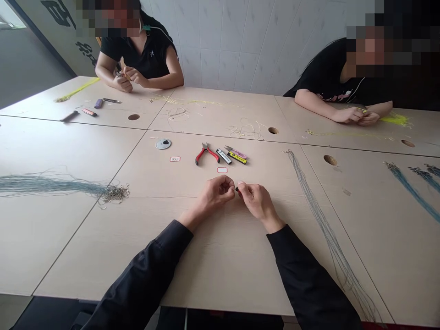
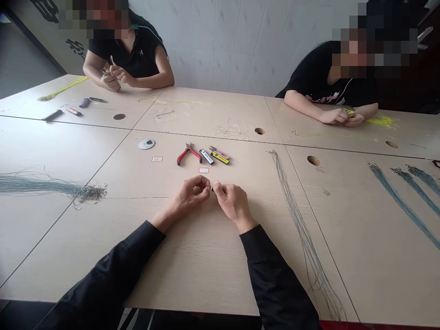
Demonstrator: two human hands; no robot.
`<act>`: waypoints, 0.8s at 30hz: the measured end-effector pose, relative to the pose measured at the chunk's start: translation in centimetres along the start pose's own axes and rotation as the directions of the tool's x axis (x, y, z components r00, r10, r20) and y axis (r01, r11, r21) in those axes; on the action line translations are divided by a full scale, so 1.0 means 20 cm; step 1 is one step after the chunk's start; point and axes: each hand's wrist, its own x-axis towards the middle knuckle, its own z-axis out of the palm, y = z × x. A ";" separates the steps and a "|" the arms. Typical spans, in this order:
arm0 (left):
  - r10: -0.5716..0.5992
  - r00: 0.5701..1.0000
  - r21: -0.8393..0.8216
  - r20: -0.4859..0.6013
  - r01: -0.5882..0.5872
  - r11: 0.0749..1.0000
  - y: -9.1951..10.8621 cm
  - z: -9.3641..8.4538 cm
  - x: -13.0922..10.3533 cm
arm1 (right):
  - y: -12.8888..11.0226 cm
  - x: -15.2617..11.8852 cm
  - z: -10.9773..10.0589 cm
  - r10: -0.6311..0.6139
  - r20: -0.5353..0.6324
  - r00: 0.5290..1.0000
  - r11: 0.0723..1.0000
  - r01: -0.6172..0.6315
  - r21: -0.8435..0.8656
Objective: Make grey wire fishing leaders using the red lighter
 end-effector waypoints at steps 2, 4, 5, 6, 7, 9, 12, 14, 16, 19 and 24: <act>-0.003 1.000 -0.008 0.000 0.003 1.000 0.00 0.00 0.00 | 0.00 0.00 0.00 0.001 -0.001 1.000 1.000 -0.001 -0.002; -0.011 1.000 -0.026 0.009 0.011 1.000 -0.01 0.00 0.00 | 0.00 0.00 0.00 0.000 0.000 1.000 1.000 0.000 -0.001; -0.014 1.000 -0.030 0.017 0.014 0.999 -0.01 0.00 0.00 | 0.01 0.00 0.00 -0.002 0.000 1.000 1.000 0.002 0.003; -0.015 1.000 -0.030 0.025 0.016 0.999 -0.01 0.00 0.00 | 0.01 0.00 0.00 -0.004 0.001 1.000 1.000 0.004 0.008; -0.016 0.999 -0.030 0.030 0.017 0.999 -0.01 0.00 0.00 | 0.00 0.00 0.00 -0.005 0.002 1.000 1.000 0.005 0.011; -0.016 0.999 -0.031 0.032 0.017 0.999 0.00 -0.01 0.00 | 0.00 0.00 0.00 -0.004 0.002 1.000 1.000 0.004 0.009; -0.005 0.999 -0.045 0.035 0.007 0.999 0.01 -0.01 0.00 | 0.00 0.00 0.00 0.001 -0.003 1.000 1.000 -0.001 0.003; 0.012 0.999 -0.040 0.046 -0.010 0.999 0.01 -0.01 0.00 | 0.00 0.01 0.00 -0.001 -0.012 1.000 1.000 0.001 0.013; 0.021 0.998 -0.037 0.052 -0.019 0.999 0.02 -0.02 0.00 | 0.00 0.01 0.00 -0.001 -0.018 1.000 1.000 0.001 0.024; 0.020 0.998 -0.053 0.054 -0.017 0.998 0.03 -0.02 -0.01 | 0.01 0.01 0.00 0.004 -0.014 1.000 1.000 -0.003 0.031; 0.025 0.998 -0.039 0.066 -0.022 0.999 0.04 -0.02 -0.01 | 0.01 0.01 0.00 -0.003 -0.020 1.000 0.999 0.003 0.039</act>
